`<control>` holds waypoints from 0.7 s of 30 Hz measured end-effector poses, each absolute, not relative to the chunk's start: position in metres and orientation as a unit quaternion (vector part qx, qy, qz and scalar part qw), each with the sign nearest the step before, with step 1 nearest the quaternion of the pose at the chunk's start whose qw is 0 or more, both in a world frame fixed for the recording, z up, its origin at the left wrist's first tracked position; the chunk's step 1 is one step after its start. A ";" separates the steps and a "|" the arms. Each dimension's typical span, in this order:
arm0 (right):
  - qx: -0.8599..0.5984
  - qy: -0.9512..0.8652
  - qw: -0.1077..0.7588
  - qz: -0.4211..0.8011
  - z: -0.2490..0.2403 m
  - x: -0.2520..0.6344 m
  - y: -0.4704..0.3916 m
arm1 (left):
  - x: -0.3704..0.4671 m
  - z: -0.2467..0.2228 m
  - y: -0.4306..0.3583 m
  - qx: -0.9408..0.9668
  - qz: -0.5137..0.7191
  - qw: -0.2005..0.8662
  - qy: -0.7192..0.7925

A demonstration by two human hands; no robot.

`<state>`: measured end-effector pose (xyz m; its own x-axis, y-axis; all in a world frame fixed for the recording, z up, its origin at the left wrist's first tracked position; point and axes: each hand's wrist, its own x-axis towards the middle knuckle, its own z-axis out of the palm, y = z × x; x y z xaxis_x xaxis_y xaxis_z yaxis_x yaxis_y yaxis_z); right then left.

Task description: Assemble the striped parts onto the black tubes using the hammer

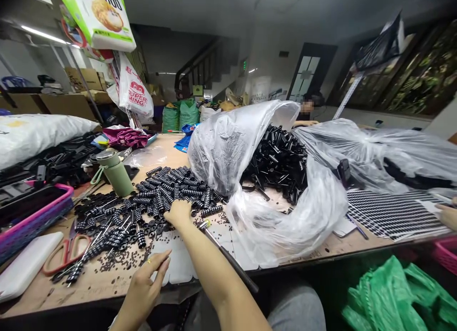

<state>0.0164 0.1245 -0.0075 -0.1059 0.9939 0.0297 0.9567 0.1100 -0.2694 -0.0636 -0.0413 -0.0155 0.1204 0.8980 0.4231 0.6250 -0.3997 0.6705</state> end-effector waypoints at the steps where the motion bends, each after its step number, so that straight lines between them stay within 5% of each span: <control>1: -0.661 -0.737 0.105 0.095 -0.008 0.013 0.123 | -0.064 -0.015 -0.042 0.722 0.412 0.174 0.528; 15: -0.597 -0.760 0.192 0.168 0.001 0.043 0.083 | -0.088 -0.003 -0.002 0.493 0.501 0.328 0.631; 21: -0.471 -0.812 0.276 0.208 -0.004 0.090 0.011 | -0.040 -0.004 0.031 0.410 0.606 0.444 0.517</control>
